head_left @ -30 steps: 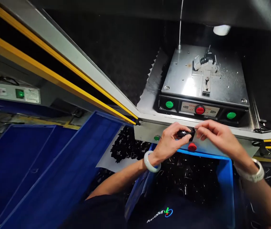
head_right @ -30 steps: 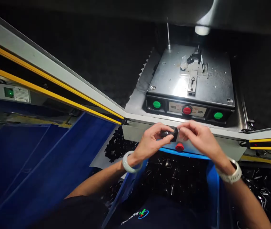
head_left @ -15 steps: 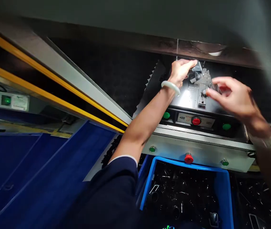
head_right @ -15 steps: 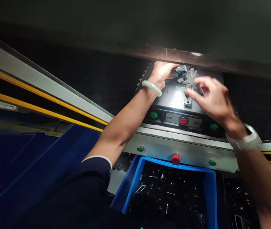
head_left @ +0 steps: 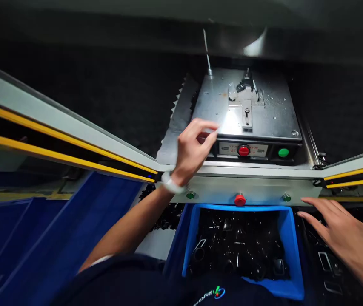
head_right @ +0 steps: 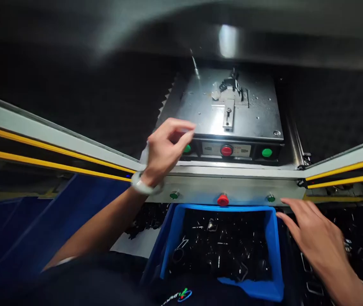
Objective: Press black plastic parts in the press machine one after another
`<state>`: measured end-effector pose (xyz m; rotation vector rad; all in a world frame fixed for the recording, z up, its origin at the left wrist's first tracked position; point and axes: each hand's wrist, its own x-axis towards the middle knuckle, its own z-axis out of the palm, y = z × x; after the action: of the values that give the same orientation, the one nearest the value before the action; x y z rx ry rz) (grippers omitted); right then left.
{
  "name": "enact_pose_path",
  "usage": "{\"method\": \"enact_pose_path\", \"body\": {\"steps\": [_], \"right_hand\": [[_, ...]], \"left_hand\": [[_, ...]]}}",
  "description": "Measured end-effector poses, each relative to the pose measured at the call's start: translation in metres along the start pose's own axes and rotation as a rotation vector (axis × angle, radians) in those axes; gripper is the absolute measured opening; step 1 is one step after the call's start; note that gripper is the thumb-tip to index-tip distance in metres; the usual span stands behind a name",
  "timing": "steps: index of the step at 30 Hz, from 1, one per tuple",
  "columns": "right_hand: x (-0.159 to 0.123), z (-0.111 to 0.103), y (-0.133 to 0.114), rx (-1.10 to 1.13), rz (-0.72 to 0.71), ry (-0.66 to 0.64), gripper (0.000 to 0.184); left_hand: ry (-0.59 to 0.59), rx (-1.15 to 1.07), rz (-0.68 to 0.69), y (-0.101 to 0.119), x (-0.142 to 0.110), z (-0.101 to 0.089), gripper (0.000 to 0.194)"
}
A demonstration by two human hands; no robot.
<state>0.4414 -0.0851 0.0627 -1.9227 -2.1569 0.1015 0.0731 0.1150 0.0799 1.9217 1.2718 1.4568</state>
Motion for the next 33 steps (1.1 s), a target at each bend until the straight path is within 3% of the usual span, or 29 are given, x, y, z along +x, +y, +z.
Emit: {"method": "enact_pose_path", "body": {"steps": [3,5,7,10,14,20,23,25,27,29,31,33], "right_hand": [[0.027,0.033,-0.01,-0.065,0.02,-0.126,0.037],[0.037,0.049,-0.004,-0.05,0.044,-0.183,0.027],[0.04,0.058,0.004,-0.025,0.057,-0.201,0.017],[0.041,0.063,0.008,0.004,0.054,-0.187,0.008],[0.04,0.069,0.0,-0.019,0.105,-0.125,0.006],[0.031,0.07,-0.007,0.024,0.149,-0.065,0.023],[0.014,0.072,-0.029,0.056,0.1,-0.041,0.031],[0.001,0.082,-0.054,0.122,-0.005,-0.112,0.03],[-0.009,0.1,-0.083,0.166,-0.165,-0.247,0.027],[-0.014,0.122,-0.108,0.134,-0.311,-0.346,0.029],[-0.013,0.143,-0.124,0.072,-0.399,-0.359,0.043],[-0.01,0.156,-0.129,0.044,-0.442,-0.347,0.051]], "left_hand": [[-0.127,0.242,-0.14,-0.003,-0.091,-0.044,0.015],[-0.266,0.355,-0.231,-0.018,-0.129,-0.064,0.02],[-0.418,0.445,-0.285,-0.036,-0.147,-0.076,0.029],[-0.55,0.524,-0.278,-0.054,-0.15,-0.082,0.035],[-0.508,0.617,-0.243,-0.054,-0.149,-0.078,0.031],[-0.456,0.647,-0.267,-0.048,-0.155,-0.072,0.032],[-0.402,0.664,-0.286,-0.032,-0.163,-0.068,0.037],[-0.415,0.641,-0.252,-0.013,-0.175,-0.06,0.027],[-0.572,0.627,-0.203,0.006,-0.189,-0.047,0.017],[-0.82,0.681,-0.212,0.022,-0.204,-0.032,0.018],[-1.029,0.772,-0.288,0.032,-0.215,-0.018,0.02],[-1.134,0.816,-0.353,0.035,-0.222,-0.009,0.025]]}}
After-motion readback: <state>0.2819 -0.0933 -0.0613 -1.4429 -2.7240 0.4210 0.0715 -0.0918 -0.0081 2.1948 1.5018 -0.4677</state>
